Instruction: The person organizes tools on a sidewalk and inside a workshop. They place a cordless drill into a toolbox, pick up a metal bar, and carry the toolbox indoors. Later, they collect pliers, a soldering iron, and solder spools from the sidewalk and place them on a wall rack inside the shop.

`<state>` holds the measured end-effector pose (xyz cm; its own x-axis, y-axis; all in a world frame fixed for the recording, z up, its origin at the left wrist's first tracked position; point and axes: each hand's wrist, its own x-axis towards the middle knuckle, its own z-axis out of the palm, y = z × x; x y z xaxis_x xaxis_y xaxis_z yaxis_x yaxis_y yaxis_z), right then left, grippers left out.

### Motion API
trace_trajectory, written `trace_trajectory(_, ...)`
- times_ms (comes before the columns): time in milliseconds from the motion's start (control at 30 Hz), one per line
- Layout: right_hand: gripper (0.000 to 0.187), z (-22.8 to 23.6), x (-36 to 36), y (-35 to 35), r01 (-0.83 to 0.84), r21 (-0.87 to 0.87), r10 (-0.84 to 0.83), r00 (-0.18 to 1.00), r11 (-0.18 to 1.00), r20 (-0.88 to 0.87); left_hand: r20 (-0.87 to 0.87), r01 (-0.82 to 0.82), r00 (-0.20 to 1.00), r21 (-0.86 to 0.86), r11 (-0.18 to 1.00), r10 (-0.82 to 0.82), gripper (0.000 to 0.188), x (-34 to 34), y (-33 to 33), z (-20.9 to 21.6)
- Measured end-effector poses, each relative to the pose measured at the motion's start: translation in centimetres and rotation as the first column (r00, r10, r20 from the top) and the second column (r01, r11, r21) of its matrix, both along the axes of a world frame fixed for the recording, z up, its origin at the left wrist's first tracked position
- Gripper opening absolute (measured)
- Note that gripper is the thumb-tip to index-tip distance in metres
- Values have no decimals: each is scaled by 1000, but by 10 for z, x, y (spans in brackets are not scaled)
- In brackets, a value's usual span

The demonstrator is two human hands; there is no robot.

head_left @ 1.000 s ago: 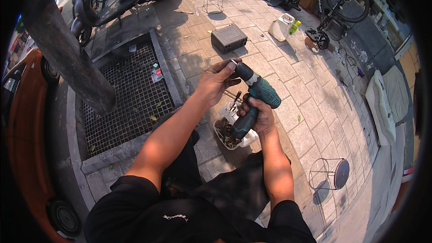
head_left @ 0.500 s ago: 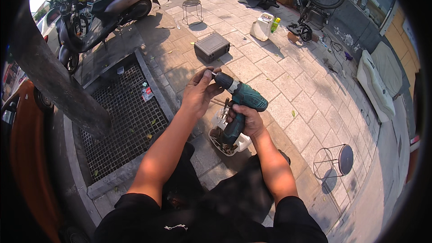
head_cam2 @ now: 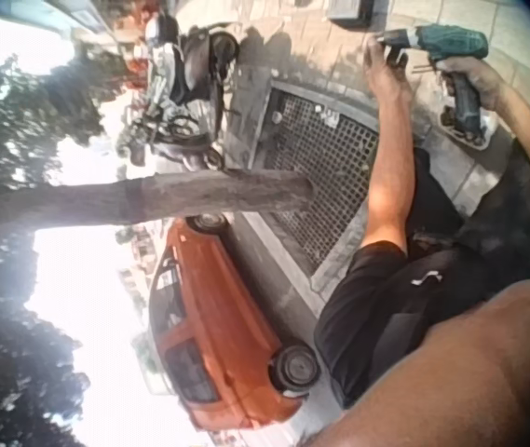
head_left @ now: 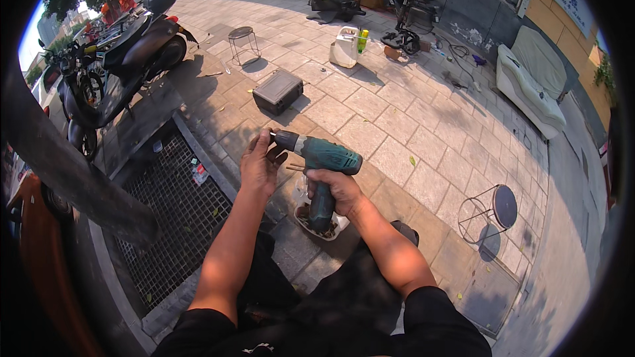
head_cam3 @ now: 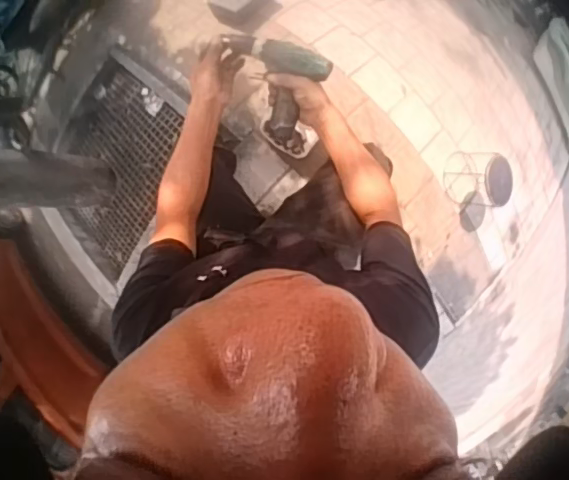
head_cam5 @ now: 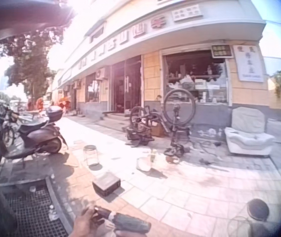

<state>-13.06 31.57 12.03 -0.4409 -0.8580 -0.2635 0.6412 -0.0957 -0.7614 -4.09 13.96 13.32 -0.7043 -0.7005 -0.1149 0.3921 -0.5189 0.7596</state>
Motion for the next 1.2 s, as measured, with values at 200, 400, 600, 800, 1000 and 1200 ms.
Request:
trace_trajectory(200, 13, 10, 15, 2, 47, 56, -47, 999, 997, 0, -9, 38, 999, 75, 996, -37, 28, -1, -4, -11)
trace_trajectory(400, 13, 14, 20, 2, 40, 83, -44, 998, 996, 46, -15, 61, 998, 84, 995, -60, 31, -2, -4, -12)
trace_trajectory(600, 13, 16, 19, 3, 121, 29, -123, 991, 992, 46, -65, 387, 920, 19, 922, -385, 56, -1, 6, 4)
trace_trajectory(800, 17, -12, 3, -4, 151, -57, -148, 988, 987, 50, 349, 567, 815, -319, 759, -462, 66, -2, 28, 2)
trace_trajectory(1000, 20, -33, -5, -11, 163, -53, -158, 983, 985, 92, 528, 651, 751, -487, 582, -398, 79, -3, 41, 10)
trace_trajectory(1200, 20, -45, -11, -16, 130, -63, -123, 987, 989, 105, 595, 631, 751, -522, 574, -286, 76, -2, 39, 10)
